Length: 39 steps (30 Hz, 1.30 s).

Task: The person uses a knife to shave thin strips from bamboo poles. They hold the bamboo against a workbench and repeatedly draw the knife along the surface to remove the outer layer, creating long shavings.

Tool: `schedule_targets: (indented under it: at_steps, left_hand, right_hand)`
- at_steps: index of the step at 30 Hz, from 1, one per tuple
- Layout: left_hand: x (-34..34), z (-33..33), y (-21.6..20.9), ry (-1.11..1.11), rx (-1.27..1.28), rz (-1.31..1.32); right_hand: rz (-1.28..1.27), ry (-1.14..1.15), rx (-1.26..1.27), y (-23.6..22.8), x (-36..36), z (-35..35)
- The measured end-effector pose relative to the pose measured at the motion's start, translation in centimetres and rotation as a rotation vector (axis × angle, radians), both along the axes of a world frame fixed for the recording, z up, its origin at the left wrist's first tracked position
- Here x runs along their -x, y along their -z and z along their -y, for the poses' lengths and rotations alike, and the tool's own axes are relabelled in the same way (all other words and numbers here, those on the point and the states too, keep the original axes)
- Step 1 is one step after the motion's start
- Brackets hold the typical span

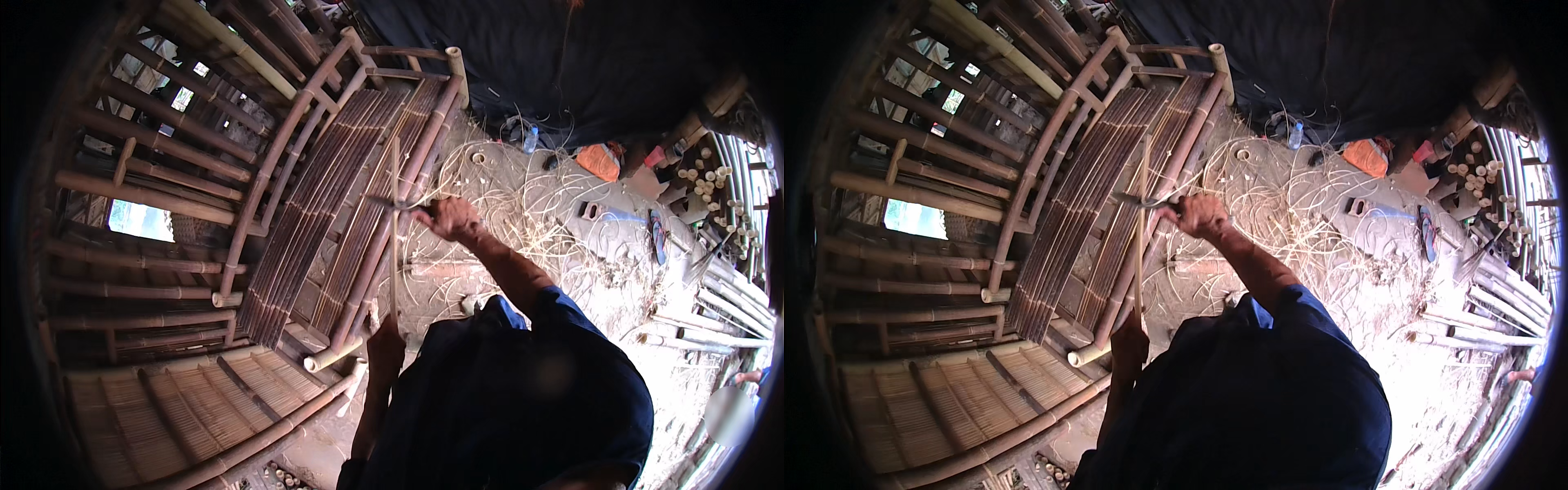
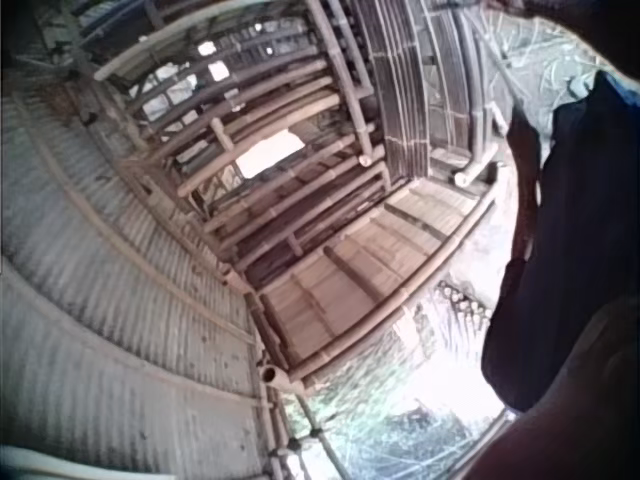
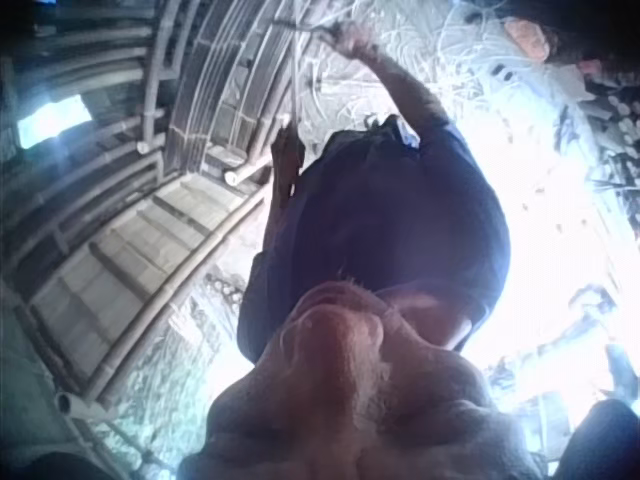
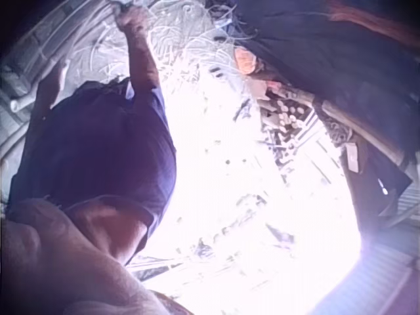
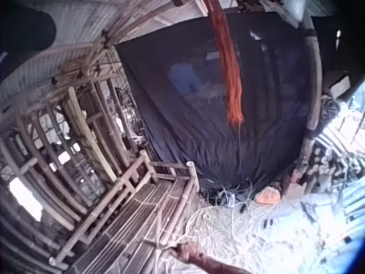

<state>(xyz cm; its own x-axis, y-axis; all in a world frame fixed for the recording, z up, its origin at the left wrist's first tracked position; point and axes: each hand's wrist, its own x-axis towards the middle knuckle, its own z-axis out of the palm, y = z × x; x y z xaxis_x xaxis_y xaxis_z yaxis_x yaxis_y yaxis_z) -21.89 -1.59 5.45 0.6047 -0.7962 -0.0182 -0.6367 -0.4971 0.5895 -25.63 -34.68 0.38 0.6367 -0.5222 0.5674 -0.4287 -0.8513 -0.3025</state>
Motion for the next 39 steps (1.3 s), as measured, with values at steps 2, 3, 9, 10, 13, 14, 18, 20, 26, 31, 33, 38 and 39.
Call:
schedule_targets:
  at_steps: [2, 3, 9, 10, 13, 14, 18, 20, 26, 31, 33, 38, 39]
  left_hand:
    - [0.9, 0.9, -3.9, 0.058, -0.038, 0.028]
    - [0.4, -0.4, -4.1, 0.079, -0.032, -0.042]
    - [1.8, -2.9, -5.3, -0.027, 0.041, -0.407]
    - [2.0, -3.1, -5.4, -0.024, 0.008, -0.407]
    - [2.6, -4.6, -5.3, -0.048, -0.025, -0.427]
    - [2.9, -5.2, -5.2, -0.062, -0.031, -0.436]
    - [2.8, -5.5, -5.2, -0.046, -0.064, -0.455]
    - [2.6, -6.1, -5.3, -0.053, -0.083, -0.474]
    - [2.2, -5.4, -3.7, -0.127, -0.113, -0.521]
    - [2.3, -2.1, -3.0, -0.183, -0.162, -0.465]
    - [2.5, -1.7, -3.6, -0.125, -0.143, -0.419]
    - [2.9, -3.2, -3.0, -0.104, -0.092, -0.395]
    - [2.9, -3.4, -2.9, -0.102, -0.085, -0.393]
  right_hand:
    - [-0.154, -0.027, -0.257, -0.9, 0.7, 2.9]
    - [-0.169, -0.049, -0.298, -1.1, 1.0, 2.7]
    - [0.028, -0.010, 0.350, 1.0, 1.1, 6.3]
    - [0.209, 0.363, 0.853, 1.8, 1.5, 8.4]
    - [0.178, 0.141, 0.360, 1.7, 1.8, 10.9]
    - [0.190, 0.142, 0.452, 0.9, 1.9, 10.4]
    - [0.023, 0.546, 0.295, 5.1, 3.4, 14.1]
    - [-0.056, 0.550, -0.378, 4.8, 5.5, 16.2]
    - [-0.277, -0.025, 0.719, 0.1, 5.9, 1.2]
    - [-0.873, -0.446, -0.505, -3.3, 5.3, -8.9]
    - [-0.486, -0.128, 0.013, 2.5, 5.1, -7.9]
    - [-0.348, -0.317, -0.198, 1.1, 4.6, -5.1]
    - [-0.563, -0.348, -0.328, -0.5, 4.5, -5.8]
